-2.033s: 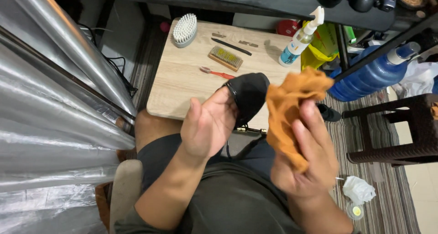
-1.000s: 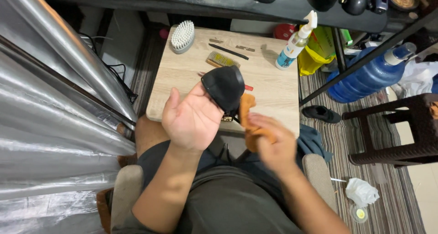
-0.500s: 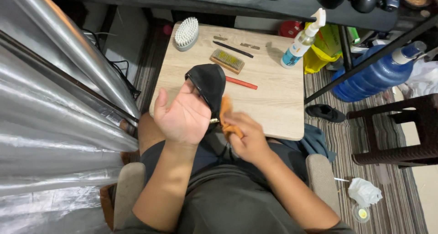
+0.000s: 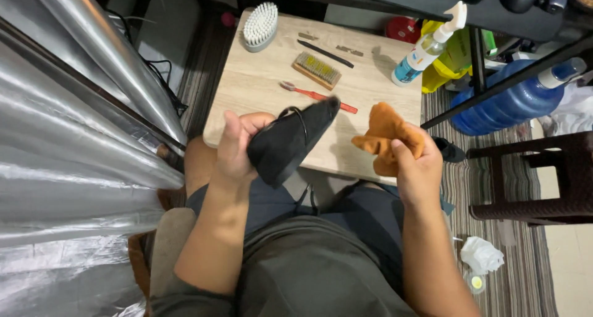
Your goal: The person wipes a black shoe with an orange cloth, then sprays a cleaning solution onto the shoe and scrubs it with a toothbrush. The person continues to scrub the shoe repeatedly with the toothbrush.
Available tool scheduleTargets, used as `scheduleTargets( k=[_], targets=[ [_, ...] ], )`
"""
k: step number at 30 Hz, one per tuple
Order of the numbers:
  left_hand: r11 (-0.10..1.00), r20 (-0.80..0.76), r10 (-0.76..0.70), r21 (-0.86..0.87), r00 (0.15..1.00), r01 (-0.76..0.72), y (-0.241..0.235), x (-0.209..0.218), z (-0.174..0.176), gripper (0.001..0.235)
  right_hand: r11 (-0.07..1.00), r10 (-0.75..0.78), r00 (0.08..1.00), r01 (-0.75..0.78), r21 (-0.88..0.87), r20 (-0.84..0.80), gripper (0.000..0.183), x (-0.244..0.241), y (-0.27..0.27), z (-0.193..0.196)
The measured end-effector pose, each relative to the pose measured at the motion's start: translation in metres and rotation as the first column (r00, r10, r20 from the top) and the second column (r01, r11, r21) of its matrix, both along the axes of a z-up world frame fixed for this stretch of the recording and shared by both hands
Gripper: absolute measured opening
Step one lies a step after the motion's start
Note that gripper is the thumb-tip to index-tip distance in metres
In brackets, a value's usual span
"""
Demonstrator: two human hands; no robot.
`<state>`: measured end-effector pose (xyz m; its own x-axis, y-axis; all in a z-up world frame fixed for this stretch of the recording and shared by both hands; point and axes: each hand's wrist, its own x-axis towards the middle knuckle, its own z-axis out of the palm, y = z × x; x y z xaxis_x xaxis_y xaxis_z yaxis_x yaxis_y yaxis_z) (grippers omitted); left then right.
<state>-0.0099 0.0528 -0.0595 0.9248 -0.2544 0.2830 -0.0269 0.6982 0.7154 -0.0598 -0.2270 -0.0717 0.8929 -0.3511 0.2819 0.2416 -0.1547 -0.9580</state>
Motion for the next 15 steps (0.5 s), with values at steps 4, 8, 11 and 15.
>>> scheduleTargets(
  k=[4, 8, 11, 15],
  targets=[
    [0.993, 0.095, 0.023, 0.112, 0.995, -0.034, -0.002, 0.003, -0.02, 0.08, 0.996, 0.04, 0.997, -0.035, 0.078, -0.073, 0.041, 0.006, -0.006, -0.007],
    [0.996, 0.228, -0.032, 0.084, 0.973, 0.013, 0.002, 0.0, -0.025, 0.075, 0.967, 0.203, 0.97, -0.177, -0.182, 0.136, 0.023, -0.01, 0.033, 0.01],
    [0.999, 0.243, -0.037, 0.028, 0.969, 0.031, 0.002, -0.001, -0.032, 0.076, 0.868, 0.442, 0.826, -0.296, -0.399, 0.349, 0.025, -0.026, 0.08, 0.025],
    [0.94, 0.245, -0.177, -0.247, 0.953, 0.237, -0.009, -0.008, -0.019, 0.074, 0.699, 0.534, 0.761, -0.153, -0.699, 0.367, 0.039, -0.01, 0.101, -0.011]
  ],
)
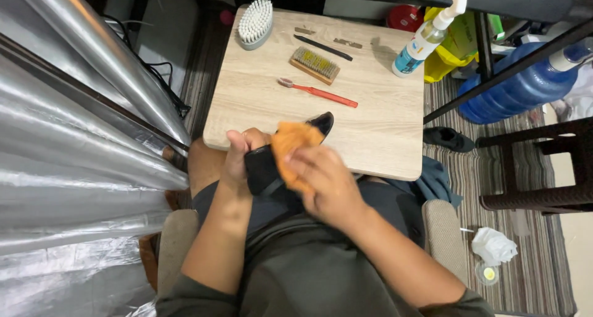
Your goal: The person wipes a black shoe with an orange cloth, then sprays a cleaning solution onto the shoe and scrubs it with a toothbrush. The person continues to scrub the shoe repeatedly with the toothbrush.
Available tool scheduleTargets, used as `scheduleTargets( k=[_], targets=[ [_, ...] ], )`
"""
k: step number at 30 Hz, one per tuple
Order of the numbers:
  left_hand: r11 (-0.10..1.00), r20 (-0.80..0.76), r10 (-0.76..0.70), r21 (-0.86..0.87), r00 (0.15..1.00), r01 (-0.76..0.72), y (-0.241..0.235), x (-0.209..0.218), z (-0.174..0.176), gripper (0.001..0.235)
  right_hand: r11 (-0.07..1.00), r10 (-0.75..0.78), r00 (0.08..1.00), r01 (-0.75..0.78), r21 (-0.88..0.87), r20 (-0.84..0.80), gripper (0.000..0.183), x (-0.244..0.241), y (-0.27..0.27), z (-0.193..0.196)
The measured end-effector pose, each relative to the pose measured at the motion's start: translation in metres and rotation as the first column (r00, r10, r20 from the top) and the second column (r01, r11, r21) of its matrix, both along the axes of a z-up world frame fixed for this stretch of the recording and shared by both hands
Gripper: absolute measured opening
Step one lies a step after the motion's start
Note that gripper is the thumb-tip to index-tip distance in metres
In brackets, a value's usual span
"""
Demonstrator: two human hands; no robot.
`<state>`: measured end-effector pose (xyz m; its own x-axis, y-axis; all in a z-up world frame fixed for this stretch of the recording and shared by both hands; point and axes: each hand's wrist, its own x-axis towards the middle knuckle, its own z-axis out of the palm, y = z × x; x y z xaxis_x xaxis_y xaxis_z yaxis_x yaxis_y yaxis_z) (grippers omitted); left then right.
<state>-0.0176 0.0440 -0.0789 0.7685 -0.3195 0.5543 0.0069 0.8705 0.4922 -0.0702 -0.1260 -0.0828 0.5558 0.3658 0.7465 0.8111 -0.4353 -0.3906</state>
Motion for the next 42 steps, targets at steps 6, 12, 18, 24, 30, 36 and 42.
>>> scheduleTargets(
  k=[6, 12, 18, 24, 30, 36, 42],
  targets=[
    [0.975, -0.024, -0.159, -0.162, 0.987, 0.154, 0.004, 0.009, -0.028, 0.065, 0.95, -0.263, 0.958, 0.277, -0.141, 0.111, 0.028, 0.031, -0.022, -0.019],
    [0.975, -0.036, -0.162, -0.162, 0.986, 0.154, 0.023, 0.022, -0.065, 0.068, 0.884, -0.454, 0.891, 0.454, -0.113, 0.025, 0.014, 0.082, -0.082, -0.048],
    [0.965, -0.061, -0.177, -0.204, 0.982, 0.162, 0.027, 0.026, -0.065, 0.066, 0.863, -0.471, 0.844, 0.501, 0.064, -0.256, 0.05, 0.063, -0.094, -0.009],
    [0.988, -0.065, -0.095, -0.13, 0.993, 0.086, 0.038, 0.039, -0.091, 0.066, 0.542, -0.828, 0.396, 0.746, -0.386, -0.397, 0.079, 0.08, -0.172, -0.038],
    [1.0, -0.042, -0.025, 0.018, 0.999, 0.026, 0.041, 0.038, -0.079, 0.066, 0.963, -0.262, 0.924, 0.23, -0.142, -0.279, 0.064, 0.036, -0.09, 0.023],
    [0.962, -0.073, 0.125, 0.252, 0.989, -0.103, 0.057, 0.041, -0.086, 0.066, 0.98, -0.125, 0.889, 0.042, -0.194, -0.441, 0.044, 0.059, -0.069, 0.013],
    [0.341, -0.125, 0.278, 0.94, 0.952, 0.024, 0.075, 0.006, -0.016, 0.031, 0.991, -0.049, 0.863, -0.02, -0.131, -0.503, 0.039, 0.066, -0.064, 0.01]
  ],
)
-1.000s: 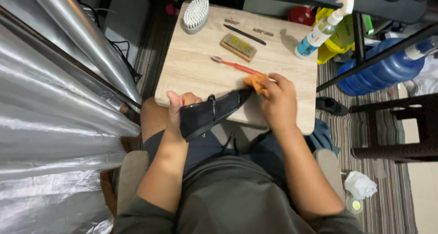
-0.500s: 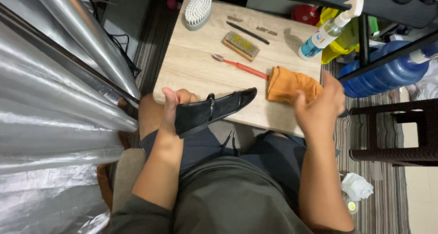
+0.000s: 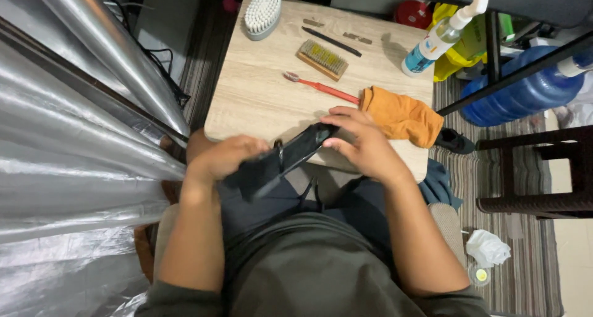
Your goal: The person wipes a black shoe with an orange cloth, then sprays a cleaning solution onto the shoe and scrubs it with a toothbrush. The person continues to scrub the shoe repeatedly with the toothbrush.
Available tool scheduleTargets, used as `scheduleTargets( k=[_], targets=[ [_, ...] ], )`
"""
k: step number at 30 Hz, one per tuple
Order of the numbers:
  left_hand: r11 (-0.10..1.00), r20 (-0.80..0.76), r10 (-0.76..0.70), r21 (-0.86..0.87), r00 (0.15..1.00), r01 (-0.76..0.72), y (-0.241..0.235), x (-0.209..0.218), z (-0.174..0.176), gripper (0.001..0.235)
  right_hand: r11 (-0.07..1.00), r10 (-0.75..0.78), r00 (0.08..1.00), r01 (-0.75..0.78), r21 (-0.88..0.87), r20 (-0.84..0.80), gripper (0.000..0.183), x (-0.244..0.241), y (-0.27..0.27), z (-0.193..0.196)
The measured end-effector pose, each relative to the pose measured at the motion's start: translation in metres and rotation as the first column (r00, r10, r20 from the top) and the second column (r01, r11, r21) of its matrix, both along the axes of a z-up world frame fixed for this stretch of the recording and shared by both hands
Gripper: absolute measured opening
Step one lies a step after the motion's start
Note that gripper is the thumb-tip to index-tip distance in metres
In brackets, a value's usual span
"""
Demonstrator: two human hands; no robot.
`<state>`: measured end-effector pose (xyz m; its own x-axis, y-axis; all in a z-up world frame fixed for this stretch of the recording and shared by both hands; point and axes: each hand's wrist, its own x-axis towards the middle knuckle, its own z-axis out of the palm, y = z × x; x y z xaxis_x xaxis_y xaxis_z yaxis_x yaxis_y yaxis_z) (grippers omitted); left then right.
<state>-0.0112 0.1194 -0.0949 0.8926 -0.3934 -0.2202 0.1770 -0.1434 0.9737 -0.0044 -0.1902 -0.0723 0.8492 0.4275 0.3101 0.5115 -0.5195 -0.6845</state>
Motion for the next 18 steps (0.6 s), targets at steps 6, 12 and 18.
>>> scheduleTargets(
  k=[6, 12, 18],
  targets=[
    [0.908, -0.013, -0.369, 0.209, 0.929, 0.363, -0.009, 0.006, -0.014, 0.047, 1.0, 0.021, 1.0, -0.021, -0.01, 0.001, 0.043, -0.002, 0.011, 0.007],
    [0.87, -0.085, -0.173, -0.48, 0.981, 0.111, -0.039, -0.013, -0.008, 0.04, 0.93, -0.312, 0.936, 0.266, 0.254, 0.165, 0.046, 0.026, -0.014, -0.007],
    [0.722, -0.148, -0.009, -0.685, 0.989, -0.095, -0.044, -0.008, -0.053, 0.039, 0.479, -0.802, 0.597, 0.62, 0.621, 0.022, 0.072, 0.13, -0.137, -0.052]
  ],
)
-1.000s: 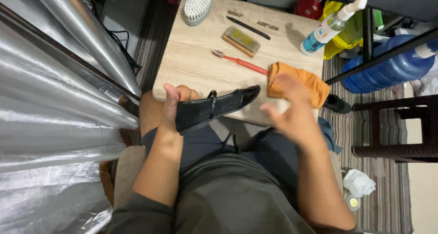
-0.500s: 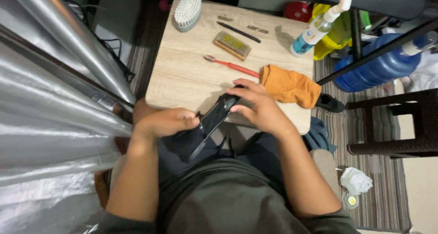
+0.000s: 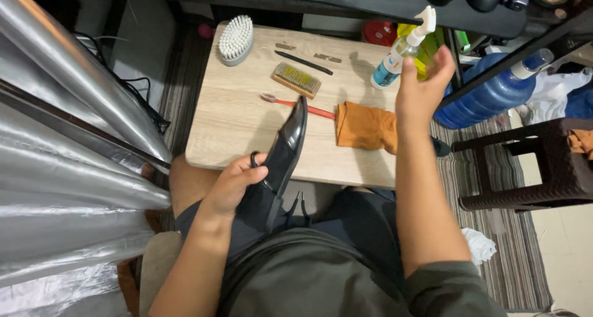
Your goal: The person wipes a black shoe with an orange cloth, then sprays a cleaning solution onto the shoe and scrubs it with a toothbrush. The person continues to scrub the shoe repeatedly with the toothbrush.
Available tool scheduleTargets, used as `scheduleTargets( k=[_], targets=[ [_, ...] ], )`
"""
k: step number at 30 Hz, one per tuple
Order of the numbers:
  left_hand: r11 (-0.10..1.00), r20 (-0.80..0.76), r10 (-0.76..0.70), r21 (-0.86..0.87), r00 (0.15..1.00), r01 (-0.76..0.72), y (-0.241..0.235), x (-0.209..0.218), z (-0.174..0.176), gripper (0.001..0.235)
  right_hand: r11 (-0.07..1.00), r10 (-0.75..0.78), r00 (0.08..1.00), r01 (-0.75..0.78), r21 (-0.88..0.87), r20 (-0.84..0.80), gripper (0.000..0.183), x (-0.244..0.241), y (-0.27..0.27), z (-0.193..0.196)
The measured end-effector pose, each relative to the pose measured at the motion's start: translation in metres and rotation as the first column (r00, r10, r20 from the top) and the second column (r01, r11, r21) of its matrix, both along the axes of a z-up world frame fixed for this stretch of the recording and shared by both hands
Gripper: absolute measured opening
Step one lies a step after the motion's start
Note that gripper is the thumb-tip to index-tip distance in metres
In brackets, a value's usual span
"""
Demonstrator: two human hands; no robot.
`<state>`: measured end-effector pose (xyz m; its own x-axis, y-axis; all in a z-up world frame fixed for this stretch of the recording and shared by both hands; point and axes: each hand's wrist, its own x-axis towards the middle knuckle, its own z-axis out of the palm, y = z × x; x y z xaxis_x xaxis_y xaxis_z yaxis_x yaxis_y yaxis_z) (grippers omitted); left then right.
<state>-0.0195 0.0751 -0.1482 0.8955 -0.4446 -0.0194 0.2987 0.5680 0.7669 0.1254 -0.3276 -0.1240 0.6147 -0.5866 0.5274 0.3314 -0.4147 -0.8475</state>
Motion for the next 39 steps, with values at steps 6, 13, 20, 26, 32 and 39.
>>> scheduleTargets(
  k=[6, 13, 20, 26, 32, 39],
  targets=[
    [0.996, 0.21, 0.059, 0.052, 0.976, -0.071, -0.012, -0.006, 0.068, 0.05, 0.937, 0.283, 0.898, -0.334, -0.104, -0.337, 0.073, 0.023, 0.005, 0.041],
    [0.989, 0.086, 0.112, 0.082, 0.99, -0.119, -0.005, -0.01, 0.083, 0.056, 0.844, 0.517, 0.856, -0.511, -0.163, -0.008, 0.056, -0.025, 0.036, 0.075],
    [0.967, 0.037, 0.225, -0.128, 0.974, -0.219, -0.009, -0.005, 0.051, 0.052, 0.476, 0.872, 0.488, -0.837, 0.271, -0.025, 0.071, -0.142, 0.11, 0.078],
    [0.948, -0.171, 0.203, -0.213, 0.964, -0.238, -0.002, -0.006, 0.033, 0.041, -0.02, 0.99, 0.057, -0.851, 0.526, 0.131, 0.084, -0.198, 0.166, 0.047],
    [0.902, -0.349, 0.18, -0.313, 0.92, -0.296, -0.012, -0.016, 0.053, 0.027, 0.097, 0.992, 0.129, -0.803, 0.588, 0.012, 0.052, -0.204, 0.18, 0.033],
    [0.885, -0.405, 0.106, -0.377, 0.908, -0.272, -0.011, -0.006, 0.024, 0.028, 0.151, 0.987, 0.159, -0.811, 0.566, -0.036, 0.04, -0.203, 0.184, 0.032]
  ],
)
